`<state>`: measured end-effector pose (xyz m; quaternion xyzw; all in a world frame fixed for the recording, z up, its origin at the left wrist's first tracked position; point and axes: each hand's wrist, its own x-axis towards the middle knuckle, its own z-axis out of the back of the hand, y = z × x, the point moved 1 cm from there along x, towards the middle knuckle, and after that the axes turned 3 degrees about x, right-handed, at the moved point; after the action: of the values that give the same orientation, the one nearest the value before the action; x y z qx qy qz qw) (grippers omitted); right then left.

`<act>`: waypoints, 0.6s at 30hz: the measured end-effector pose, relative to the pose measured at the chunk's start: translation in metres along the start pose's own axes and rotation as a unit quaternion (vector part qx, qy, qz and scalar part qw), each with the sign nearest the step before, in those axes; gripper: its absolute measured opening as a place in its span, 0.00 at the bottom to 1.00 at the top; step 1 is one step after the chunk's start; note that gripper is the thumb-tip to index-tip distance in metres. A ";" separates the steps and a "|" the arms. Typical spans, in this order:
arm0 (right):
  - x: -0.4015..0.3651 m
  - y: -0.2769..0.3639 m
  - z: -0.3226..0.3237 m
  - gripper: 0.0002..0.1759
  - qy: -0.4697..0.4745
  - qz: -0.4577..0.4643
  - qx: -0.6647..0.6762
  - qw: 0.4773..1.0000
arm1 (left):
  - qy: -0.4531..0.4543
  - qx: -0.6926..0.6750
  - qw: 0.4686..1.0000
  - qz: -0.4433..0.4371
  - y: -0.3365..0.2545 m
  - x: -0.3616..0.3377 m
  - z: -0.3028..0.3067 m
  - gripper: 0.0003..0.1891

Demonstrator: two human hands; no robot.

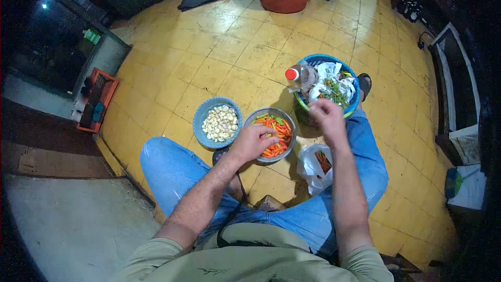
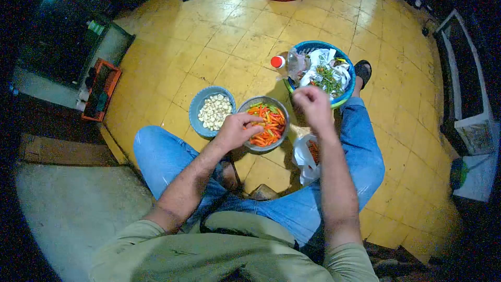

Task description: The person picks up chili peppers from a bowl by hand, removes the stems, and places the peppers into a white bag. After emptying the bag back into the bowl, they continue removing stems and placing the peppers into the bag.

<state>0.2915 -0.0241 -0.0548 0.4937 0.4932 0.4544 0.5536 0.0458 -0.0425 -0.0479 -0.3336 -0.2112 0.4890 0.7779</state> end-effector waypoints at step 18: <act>-0.061 -0.004 -0.090 0.14 0.105 0.195 -0.142 0.965 | 0.011 -0.456 0.856 0.242 0.007 -0.004 -0.010 0.35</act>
<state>0.1955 -0.0761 -0.0553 0.4464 0.3735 0.6677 0.4641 0.0464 -0.0475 -0.0595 -0.6968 -0.3148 0.5070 0.3979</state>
